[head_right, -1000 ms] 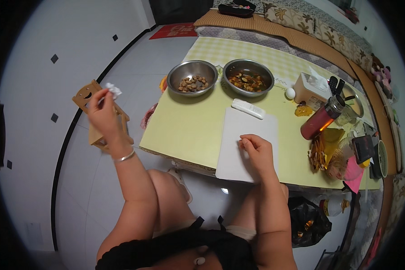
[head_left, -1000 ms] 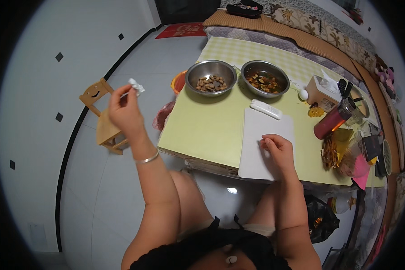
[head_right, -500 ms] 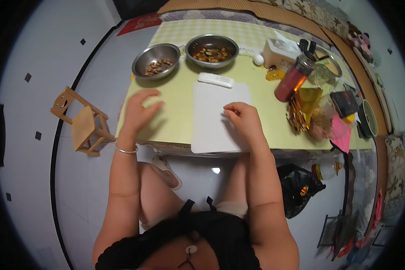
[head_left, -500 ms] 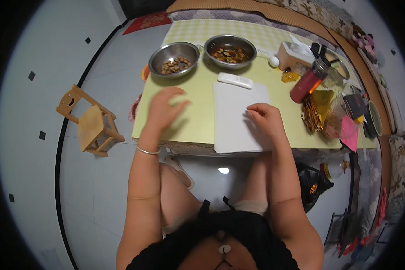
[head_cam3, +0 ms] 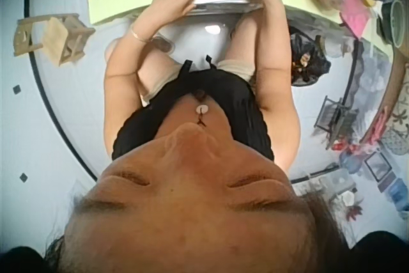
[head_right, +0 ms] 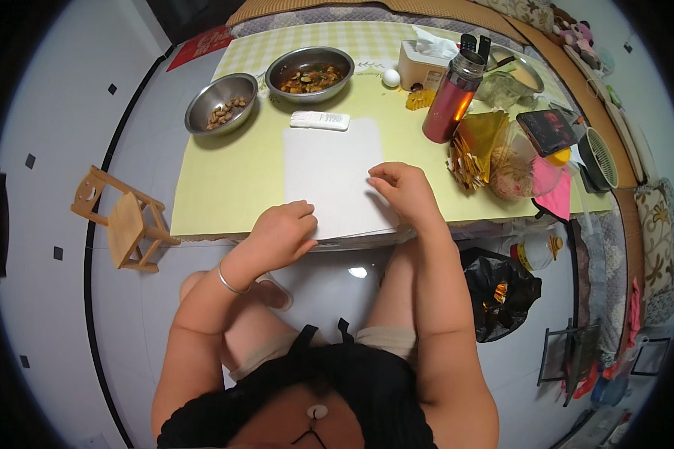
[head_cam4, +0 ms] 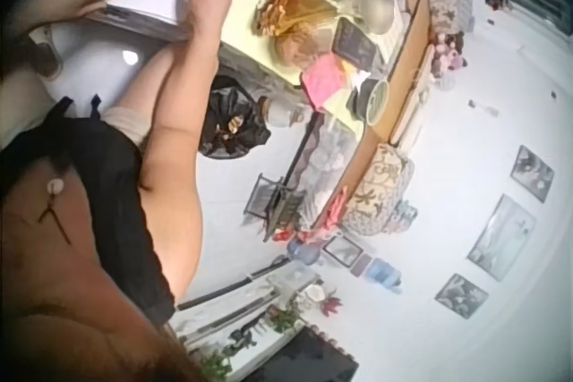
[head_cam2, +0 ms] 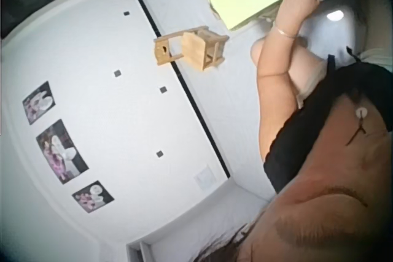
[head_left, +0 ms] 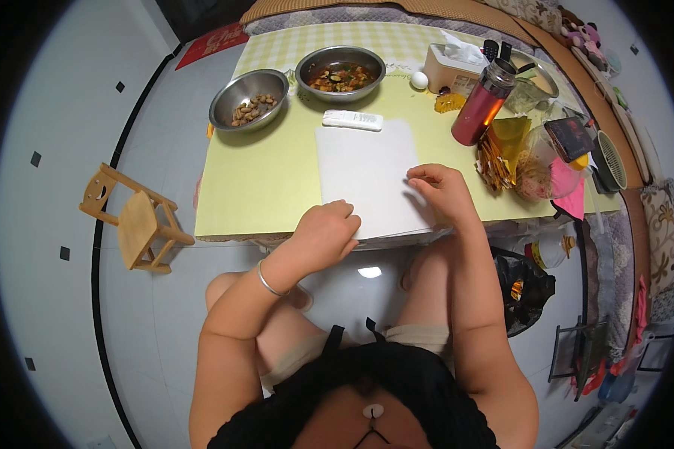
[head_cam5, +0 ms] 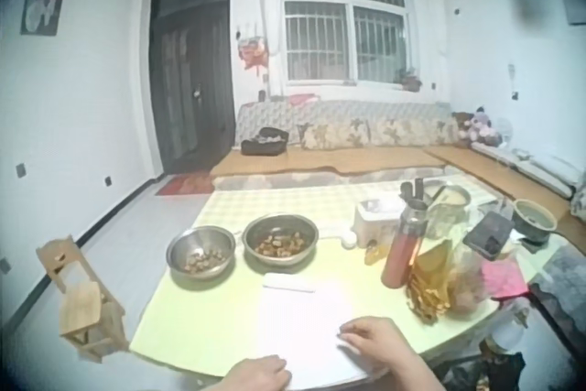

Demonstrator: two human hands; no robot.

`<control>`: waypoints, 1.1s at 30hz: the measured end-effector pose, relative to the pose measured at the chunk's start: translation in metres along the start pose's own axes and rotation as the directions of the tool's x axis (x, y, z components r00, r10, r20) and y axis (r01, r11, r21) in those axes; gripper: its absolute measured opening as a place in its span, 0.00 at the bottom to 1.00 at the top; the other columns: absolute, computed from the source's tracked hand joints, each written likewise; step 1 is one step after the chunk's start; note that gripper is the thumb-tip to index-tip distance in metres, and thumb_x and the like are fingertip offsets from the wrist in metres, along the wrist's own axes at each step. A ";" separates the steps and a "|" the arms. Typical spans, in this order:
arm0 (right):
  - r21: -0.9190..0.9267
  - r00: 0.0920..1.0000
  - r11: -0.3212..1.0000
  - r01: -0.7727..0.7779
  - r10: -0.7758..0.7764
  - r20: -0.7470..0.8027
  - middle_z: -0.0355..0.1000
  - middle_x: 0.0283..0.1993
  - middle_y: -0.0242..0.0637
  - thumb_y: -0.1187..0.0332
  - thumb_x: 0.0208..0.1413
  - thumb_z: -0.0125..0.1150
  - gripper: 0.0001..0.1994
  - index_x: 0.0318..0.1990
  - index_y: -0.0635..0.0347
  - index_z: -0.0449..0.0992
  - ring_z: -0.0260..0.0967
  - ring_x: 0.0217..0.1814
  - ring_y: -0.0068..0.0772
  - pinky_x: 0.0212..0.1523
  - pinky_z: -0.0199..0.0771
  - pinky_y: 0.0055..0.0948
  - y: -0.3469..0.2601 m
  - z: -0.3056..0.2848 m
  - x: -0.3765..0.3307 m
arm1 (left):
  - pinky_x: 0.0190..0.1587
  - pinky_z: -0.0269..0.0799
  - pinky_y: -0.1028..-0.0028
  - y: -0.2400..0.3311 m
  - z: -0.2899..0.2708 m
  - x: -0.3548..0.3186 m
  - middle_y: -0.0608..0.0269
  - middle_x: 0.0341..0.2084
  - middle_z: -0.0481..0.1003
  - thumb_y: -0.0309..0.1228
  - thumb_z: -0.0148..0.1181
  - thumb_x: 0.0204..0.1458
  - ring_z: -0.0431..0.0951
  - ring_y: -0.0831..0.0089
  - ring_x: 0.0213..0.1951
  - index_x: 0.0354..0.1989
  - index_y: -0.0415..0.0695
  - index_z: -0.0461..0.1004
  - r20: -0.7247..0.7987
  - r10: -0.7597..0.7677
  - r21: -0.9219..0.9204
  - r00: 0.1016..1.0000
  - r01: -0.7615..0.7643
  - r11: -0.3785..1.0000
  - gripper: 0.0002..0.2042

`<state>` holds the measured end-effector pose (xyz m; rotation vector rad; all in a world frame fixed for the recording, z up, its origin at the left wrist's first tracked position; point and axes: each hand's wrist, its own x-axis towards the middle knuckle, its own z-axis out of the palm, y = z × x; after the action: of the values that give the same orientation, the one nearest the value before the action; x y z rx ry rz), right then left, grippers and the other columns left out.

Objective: The person sits on the floor and folds multiple sheets of gold-colored paper into triangular shapes using a white rectangular board as a guide. They repeatedly fold the paper, press the creases, and place the finished items into a pile on the table.

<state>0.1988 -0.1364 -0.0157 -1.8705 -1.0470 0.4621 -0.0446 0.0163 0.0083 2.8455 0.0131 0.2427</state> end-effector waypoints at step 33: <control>-0.155 0.903 0.890 0.428 -0.426 0.051 0.72 0.64 0.43 0.67 0.57 0.68 0.22 0.59 0.60 0.76 0.70 0.64 0.42 0.65 0.68 0.35 0.010 0.038 0.112 | 0.34 0.75 0.59 -0.014 -0.002 0.011 0.55 0.23 0.78 0.28 0.63 0.48 0.79 0.53 0.29 0.28 0.43 0.78 -0.070 -0.118 -0.124 0.991 0.109 0.986 0.03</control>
<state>0.2412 -0.0269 -0.0322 -1.7048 -1.4996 0.1329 -0.0339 0.0309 0.0075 2.7032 0.1702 0.3179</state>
